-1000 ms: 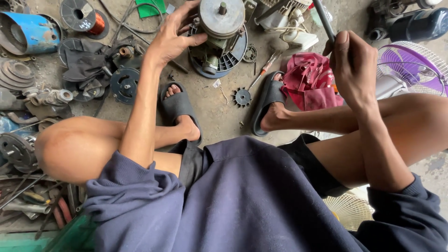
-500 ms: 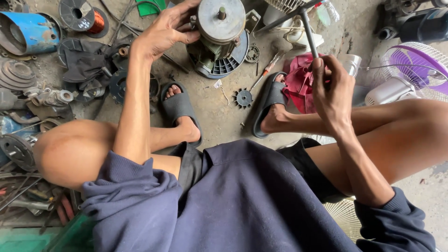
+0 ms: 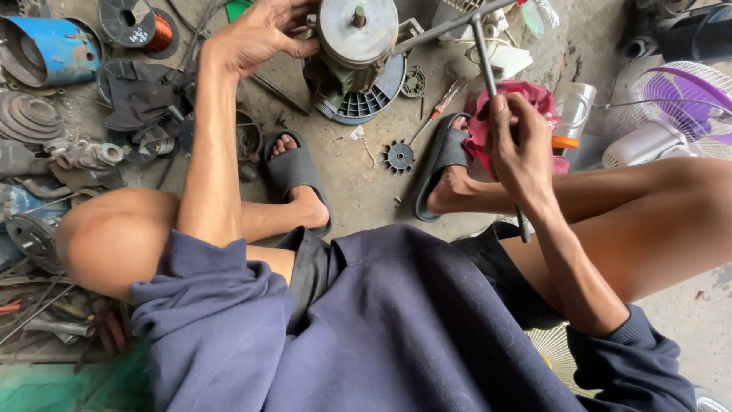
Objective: Disassembling a motor assembly using a T-wrench and other hand tools to access and remove internal components.
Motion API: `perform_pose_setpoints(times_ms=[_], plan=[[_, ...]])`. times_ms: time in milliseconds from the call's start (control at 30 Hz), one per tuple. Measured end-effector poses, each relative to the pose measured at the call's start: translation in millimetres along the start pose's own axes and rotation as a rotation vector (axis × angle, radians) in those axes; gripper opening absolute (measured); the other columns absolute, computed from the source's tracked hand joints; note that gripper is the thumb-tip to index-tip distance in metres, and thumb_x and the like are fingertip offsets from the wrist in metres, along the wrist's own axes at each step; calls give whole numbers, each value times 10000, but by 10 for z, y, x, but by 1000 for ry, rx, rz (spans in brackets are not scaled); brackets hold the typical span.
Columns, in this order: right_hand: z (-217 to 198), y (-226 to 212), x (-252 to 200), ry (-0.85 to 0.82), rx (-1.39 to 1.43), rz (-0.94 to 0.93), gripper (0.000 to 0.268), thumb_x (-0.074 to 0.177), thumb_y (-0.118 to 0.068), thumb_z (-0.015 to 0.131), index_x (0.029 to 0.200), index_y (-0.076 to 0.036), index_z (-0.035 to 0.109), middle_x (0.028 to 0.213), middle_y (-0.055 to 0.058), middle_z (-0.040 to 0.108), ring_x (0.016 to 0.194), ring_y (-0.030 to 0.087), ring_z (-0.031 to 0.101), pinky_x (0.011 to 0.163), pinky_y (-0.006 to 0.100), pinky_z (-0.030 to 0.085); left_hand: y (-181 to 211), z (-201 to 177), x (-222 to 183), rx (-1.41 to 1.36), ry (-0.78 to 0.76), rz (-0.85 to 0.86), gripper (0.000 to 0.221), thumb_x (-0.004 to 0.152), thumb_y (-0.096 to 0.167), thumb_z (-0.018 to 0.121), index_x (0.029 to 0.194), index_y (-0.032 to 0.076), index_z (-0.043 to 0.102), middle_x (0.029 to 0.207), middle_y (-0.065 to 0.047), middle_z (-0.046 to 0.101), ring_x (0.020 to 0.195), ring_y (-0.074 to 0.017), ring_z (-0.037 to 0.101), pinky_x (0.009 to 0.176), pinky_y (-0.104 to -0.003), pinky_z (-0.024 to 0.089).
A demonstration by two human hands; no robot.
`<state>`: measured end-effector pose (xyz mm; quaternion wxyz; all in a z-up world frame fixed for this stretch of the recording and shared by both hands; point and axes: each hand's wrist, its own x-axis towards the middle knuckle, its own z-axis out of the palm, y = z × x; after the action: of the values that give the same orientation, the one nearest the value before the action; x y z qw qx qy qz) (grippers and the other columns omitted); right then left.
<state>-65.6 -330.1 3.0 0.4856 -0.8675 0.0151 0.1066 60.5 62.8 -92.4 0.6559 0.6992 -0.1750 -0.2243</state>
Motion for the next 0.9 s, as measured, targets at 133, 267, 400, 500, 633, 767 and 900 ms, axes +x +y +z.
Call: perform_pose_setpoints(times_ms=[133,267,400,500,633,767,900], plan=[[-77,-49,-40,82,148,-55,248,1186,-245,436,1097,-43,549,688,-38,467,491,58,391,402,218,305,26,-78,37,24,13,-149,611,878,-75,684,1436,141,559,1462,-49,585,1357,-222,543,1158,-322,415],[51,-50,-181,143,390,207,283,1126,-369,413,1041,-116,506,574,-70,421,423,48,361,364,225,285,-21,-201,80,-38,13,-257,542,888,-102,643,1360,161,606,1381,23,622,1311,-119,589,1127,-215,454],[364,194,-278,190,549,212,265,1112,-320,449,1043,-92,565,690,-76,411,526,12,348,441,174,292,39,-179,-20,-50,16,-301,508,903,-91,650,1339,168,619,1390,25,622,1340,-121,598,1161,-211,470],[394,161,-287,146,488,229,250,1115,-307,434,1072,-94,558,628,-68,413,463,34,360,385,195,276,26,-143,-57,-99,8,-263,536,926,-105,590,1388,168,591,1431,-2,601,1379,-140,564,1171,-219,453],[418,145,-243,202,248,85,329,1115,-334,444,1051,-43,583,667,-14,474,544,79,440,478,249,353,134,37,-150,-131,12,-67,501,1003,-92,580,1462,101,517,1460,-40,557,1376,-139,536,1171,-223,443],[522,42,-269,191,179,56,304,1116,-305,446,1071,-35,581,641,-7,480,518,94,414,443,276,300,205,347,-299,-130,156,105,487,1067,-76,530,1527,58,442,1527,-110,508,1422,-209,480,1204,-310,373],[517,104,-248,143,253,64,263,1100,-257,502,1056,-21,609,592,1,505,439,87,377,378,273,238,-129,573,-307,-176,264,124,554,1046,-15,498,1570,95,353,1607,-183,403,1507,-321,373,1297,-484,226]])
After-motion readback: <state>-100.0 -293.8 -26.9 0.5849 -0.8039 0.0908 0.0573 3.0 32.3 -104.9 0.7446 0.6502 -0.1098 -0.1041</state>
